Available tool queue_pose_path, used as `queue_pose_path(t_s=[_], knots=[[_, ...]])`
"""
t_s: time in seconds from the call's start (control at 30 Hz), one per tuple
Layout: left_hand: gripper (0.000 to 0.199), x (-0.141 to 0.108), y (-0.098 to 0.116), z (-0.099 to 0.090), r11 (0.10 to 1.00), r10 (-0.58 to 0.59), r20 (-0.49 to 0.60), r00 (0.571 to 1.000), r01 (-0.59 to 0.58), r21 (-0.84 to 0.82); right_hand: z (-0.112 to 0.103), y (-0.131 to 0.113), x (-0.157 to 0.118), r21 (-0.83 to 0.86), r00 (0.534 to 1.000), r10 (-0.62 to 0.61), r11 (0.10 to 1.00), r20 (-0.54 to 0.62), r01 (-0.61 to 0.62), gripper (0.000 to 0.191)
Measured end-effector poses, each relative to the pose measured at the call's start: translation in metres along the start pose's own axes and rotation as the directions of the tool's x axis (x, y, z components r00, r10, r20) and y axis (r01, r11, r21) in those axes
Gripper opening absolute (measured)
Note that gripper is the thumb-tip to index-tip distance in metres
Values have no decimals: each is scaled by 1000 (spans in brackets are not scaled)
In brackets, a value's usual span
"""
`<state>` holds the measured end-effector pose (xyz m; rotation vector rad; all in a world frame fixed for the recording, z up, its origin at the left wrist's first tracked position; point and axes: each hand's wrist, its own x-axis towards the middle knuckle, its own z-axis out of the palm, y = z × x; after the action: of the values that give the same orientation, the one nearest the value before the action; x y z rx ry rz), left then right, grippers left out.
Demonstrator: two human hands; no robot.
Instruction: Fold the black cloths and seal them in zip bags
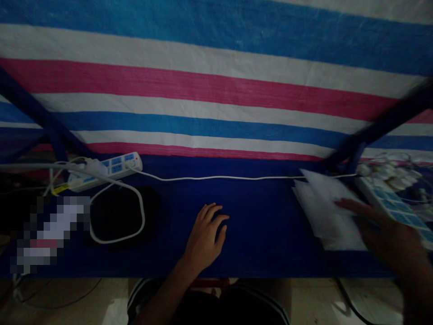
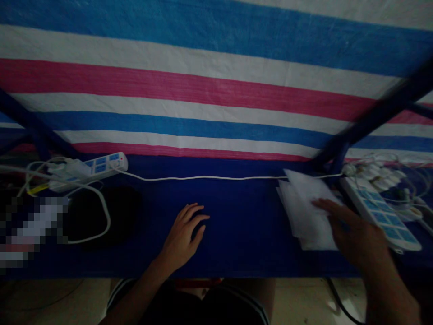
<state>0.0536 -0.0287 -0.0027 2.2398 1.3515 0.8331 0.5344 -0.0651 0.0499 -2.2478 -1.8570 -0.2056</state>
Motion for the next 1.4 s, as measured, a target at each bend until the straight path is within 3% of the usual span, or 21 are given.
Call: queue_pose_path(t_s=[0.03,0.13,0.37,0.6,0.7,0.8,0.93,1.03,1.1,1.2,1.3,1.4], knots=[[28,0,0,0,1000,2,1,1000,-2,1,15,-10,8,84,993,-23,996,112,14,45],[28,0,0,0,1000,9,8,1000,-9,-3,46,-20,13,219,975,-51,976,216,3,45],[27,1,-1,1,1000,-13,8,1000,13,-10,55,-3,-2,206,979,-50,978,196,8,45],[27,1,3,-4,1000,-27,50,998,26,15,74,-31,-19,225,987,-120,970,104,94,62],[35,0,4,-4,998,3,107,994,-11,69,66,-58,-21,232,994,-108,967,-6,106,63],[51,1,3,-3,988,47,161,986,-70,140,50,-103,-12,276,989,-119,951,-90,139,61],[59,6,-5,-6,973,65,204,977,-108,204,45,-187,4,399,938,-346,857,-22,325,56],[64,14,-17,-12,960,59,189,980,-107,258,62,-249,8,434,862,-503,792,64,430,62],[65,19,-24,-15,950,56,178,982,-107,293,75,-277,8,414,817,-567,773,108,481,69],[67,23,-31,-17,938,56,187,981,-116,325,88,-293,6,353,802,-587,779,115,519,70],[68,23,-31,-16,936,61,187,980,-121,330,91,-288,2,341,788,-607,767,107,544,70],[67,21,-29,-15,934,60,175,983,-117,338,88,-284,-2,320,805,-586,783,94,533,68]])
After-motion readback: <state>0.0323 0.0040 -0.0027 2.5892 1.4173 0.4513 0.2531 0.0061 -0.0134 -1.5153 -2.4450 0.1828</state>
